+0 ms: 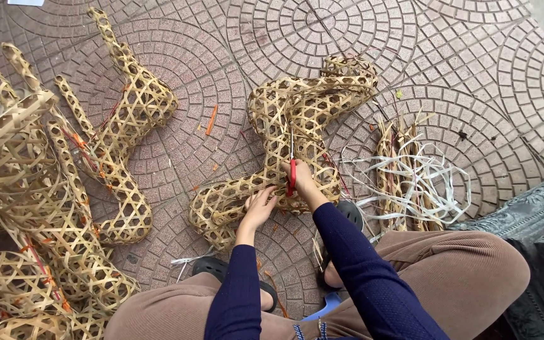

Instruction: Assembling animal-shaped bamboo structures by tying woven components together with plastic strips and trimming them with scissors.

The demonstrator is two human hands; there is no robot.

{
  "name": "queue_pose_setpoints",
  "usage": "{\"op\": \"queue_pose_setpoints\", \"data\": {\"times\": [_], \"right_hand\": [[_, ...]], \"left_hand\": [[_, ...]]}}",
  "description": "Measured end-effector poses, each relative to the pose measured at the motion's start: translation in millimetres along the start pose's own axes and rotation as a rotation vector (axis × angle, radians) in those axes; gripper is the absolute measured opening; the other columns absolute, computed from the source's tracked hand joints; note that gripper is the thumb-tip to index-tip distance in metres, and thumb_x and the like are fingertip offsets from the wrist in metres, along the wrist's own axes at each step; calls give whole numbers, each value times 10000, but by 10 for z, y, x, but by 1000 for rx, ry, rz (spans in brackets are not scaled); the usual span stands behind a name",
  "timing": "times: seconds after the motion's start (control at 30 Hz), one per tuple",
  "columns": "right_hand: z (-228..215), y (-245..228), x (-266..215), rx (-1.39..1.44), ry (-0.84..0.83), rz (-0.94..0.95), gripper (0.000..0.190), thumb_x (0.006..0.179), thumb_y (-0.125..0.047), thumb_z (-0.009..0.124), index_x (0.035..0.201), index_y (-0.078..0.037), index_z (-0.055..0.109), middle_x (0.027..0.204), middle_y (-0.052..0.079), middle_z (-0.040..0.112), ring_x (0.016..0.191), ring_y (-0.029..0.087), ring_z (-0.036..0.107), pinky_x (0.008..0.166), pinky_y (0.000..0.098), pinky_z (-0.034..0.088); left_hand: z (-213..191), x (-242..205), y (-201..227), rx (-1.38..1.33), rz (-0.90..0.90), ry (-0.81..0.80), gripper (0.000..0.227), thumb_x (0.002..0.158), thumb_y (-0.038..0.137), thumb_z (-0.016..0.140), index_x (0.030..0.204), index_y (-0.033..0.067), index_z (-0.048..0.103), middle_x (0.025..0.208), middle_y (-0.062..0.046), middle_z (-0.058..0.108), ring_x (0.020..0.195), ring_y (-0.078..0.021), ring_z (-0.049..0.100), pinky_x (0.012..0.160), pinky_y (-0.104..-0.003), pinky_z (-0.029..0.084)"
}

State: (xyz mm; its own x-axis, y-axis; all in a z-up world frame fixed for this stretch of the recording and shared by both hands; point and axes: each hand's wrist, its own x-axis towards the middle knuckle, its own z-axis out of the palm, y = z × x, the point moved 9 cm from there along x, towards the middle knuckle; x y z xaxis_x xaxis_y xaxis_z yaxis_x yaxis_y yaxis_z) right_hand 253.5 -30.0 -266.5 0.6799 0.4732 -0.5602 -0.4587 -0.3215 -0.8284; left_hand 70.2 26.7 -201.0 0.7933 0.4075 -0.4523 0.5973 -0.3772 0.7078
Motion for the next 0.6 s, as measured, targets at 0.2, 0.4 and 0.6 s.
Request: {"op": "queue_pose_setpoints", "data": {"times": [0.2,0.4,0.6], "right_hand": [[123,-272,-280,-490,88,-162,240,677,-260,629,844,-91,662,709,199,641,824,394,687,779,435,511],[-407,-931,-1201,-365,20,-251,402,840,-320,782,1119,-51,675,893,237,708,862,372,689,786,487,533],[-1483,-979,-1288,-1285,227,-45,438,908,-480,549,1182,-140,524,1138,175,597,1136,381,582,850,569,554]], "left_hand": [[6,19,6,31,-21,3,446,1022,448,460,1444,306,474,1424,-34,519,1317,-277,447,1160,-512,169],[-736,-241,203,-330,-68,514,287,997,145,554,1253,55,646,1211,-175,605,1209,-353,572,1072,-467,391],[-727,-129,-171,57,-51,710,555,823,210,730,1337,67,577,1355,-246,513,1297,-439,476,1106,-512,358]]}}
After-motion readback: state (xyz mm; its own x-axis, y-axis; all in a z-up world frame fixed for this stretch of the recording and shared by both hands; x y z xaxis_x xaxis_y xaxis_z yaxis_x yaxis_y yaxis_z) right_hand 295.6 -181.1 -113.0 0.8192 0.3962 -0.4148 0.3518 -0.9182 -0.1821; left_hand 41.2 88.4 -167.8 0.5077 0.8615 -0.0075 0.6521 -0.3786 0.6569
